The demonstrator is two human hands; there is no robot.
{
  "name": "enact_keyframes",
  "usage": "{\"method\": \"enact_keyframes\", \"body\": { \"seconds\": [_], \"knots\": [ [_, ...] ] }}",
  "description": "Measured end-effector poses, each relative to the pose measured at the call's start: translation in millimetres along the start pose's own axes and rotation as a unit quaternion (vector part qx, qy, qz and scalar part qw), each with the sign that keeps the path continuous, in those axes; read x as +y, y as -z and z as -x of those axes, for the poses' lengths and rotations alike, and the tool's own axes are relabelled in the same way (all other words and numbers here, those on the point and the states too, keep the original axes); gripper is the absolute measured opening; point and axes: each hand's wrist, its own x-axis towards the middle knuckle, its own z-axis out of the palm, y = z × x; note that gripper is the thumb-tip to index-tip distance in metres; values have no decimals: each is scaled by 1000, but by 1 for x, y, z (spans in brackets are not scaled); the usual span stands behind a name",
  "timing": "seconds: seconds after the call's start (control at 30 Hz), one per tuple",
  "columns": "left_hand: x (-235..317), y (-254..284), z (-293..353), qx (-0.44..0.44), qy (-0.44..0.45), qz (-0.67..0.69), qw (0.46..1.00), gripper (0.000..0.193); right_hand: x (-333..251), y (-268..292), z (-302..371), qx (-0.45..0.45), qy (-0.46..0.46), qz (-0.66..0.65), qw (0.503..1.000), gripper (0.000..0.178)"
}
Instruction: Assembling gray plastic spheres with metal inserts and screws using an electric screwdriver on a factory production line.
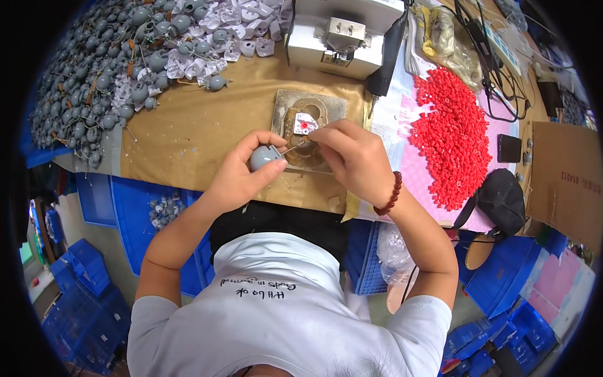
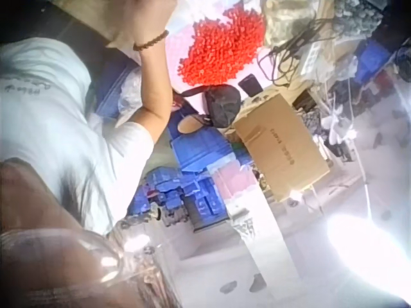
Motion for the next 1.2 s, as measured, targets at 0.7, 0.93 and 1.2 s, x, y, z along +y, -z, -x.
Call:
{"method": "enact_keyframes", "body": {
  "seconds": [0.7,0.93,1.2],
  "knots": [
    [5,10,-15,76,-226,-353,905,32,-7,1,-28,-179,151,308,922,33],
    [1,-11,-21,141,-279,-533,786,50,-5,8,-14,-170,94,311,930,48],
    [-17,-24,-30,133,-289,-594,739,43,35,32,22,-62,-230,-166,957,39]
  ]
}}
